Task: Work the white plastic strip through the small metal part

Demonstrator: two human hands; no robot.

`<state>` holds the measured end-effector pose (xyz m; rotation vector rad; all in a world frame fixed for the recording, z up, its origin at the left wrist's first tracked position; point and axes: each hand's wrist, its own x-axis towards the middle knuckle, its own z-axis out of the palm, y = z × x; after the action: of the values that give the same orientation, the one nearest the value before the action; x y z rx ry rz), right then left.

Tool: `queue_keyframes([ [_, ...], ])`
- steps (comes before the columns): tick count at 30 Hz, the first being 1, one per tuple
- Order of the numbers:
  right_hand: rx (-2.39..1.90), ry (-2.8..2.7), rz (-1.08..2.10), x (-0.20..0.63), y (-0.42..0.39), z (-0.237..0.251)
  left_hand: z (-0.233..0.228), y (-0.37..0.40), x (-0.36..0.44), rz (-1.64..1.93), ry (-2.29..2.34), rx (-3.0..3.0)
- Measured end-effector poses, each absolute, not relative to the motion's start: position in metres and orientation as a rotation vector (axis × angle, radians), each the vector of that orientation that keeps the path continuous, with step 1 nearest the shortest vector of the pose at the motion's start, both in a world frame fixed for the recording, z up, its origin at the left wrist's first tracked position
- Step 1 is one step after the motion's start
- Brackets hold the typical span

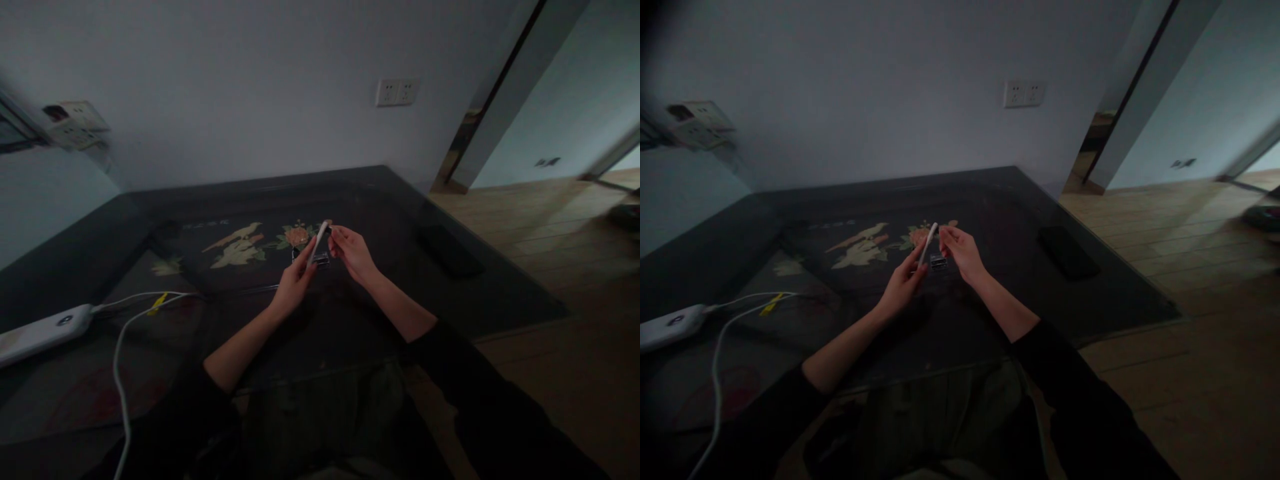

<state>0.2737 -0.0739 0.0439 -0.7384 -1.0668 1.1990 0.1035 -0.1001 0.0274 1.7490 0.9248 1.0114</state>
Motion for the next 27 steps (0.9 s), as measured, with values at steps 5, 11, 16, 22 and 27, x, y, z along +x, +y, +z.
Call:
queue_keyframes([
  [5, -0.734, -1.035, 1.196, 0.273, -0.076, 0.046, 0.027, -0.104, 0.105, 0.984, 0.867, 1.698],
  [11, -0.72, -1.063, 1.189, 0.275, -0.076, 0.045, 0.03, -0.11, 0.109, 0.963, 0.796, 1.67],
  [16, -0.698, -1.056, 1.2, 0.276, -0.075, 0.045, 0.033, -0.109, 0.109, 0.953, 0.79, 1.661],
  [22, -0.691, -1.056, 1.224, 0.276, -0.075, 0.046, 0.034, -0.101, 0.104, 1.033, 0.883, 1.806],
  [27, -0.688, -1.087, 1.215, 0.276, -0.076, 0.045, 0.035, -0.1, 0.102, 1.05, 0.946, 1.821],
])
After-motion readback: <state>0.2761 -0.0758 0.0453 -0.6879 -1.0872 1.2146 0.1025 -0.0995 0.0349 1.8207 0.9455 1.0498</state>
